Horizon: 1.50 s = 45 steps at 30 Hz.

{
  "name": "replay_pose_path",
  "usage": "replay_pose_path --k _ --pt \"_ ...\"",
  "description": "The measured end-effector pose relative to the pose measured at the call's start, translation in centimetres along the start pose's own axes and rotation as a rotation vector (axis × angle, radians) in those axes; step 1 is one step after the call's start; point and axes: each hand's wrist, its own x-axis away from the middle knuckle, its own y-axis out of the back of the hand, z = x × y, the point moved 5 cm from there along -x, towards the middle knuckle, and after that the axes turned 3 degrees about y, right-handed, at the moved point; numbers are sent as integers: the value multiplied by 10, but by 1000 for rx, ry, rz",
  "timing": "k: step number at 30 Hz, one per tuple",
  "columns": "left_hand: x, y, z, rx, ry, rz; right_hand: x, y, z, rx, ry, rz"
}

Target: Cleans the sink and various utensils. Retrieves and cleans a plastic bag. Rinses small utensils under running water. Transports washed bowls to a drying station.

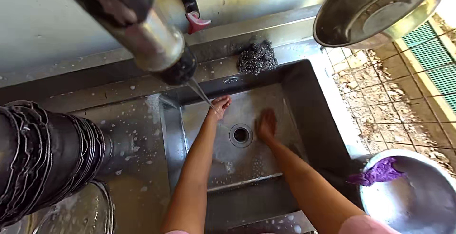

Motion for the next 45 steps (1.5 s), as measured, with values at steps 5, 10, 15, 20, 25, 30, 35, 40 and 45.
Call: replay_pose_path --k 5,10,15,20,25,30,35,40,45 --pt "51 -28 -29 -447 -72 -32 39 -59 42 -20 271 179" --pt "105 -27 -48 -661 -147 29 101 -73 84 -20 259 546" --pt "110 17 3 -757 -20 103 64 -58 83 97 147 882" --pt "123 56 59 -799 120 54 68 -51 88 125 91 880" --pt "135 53 82 -870 134 124 72 -20 101 217 119 839" --pt "139 18 48 -1050 -244 225 81 56 146 21 509 499" --pt "156 -4 -36 -972 -641 303 92 148 186 -195 668 93" --pt "163 -8 -104 -1230 -637 197 102 183 175 -622 39 -163" --pt "218 -46 -125 -1222 -863 331 152 141 164 -1554 -626 -1"
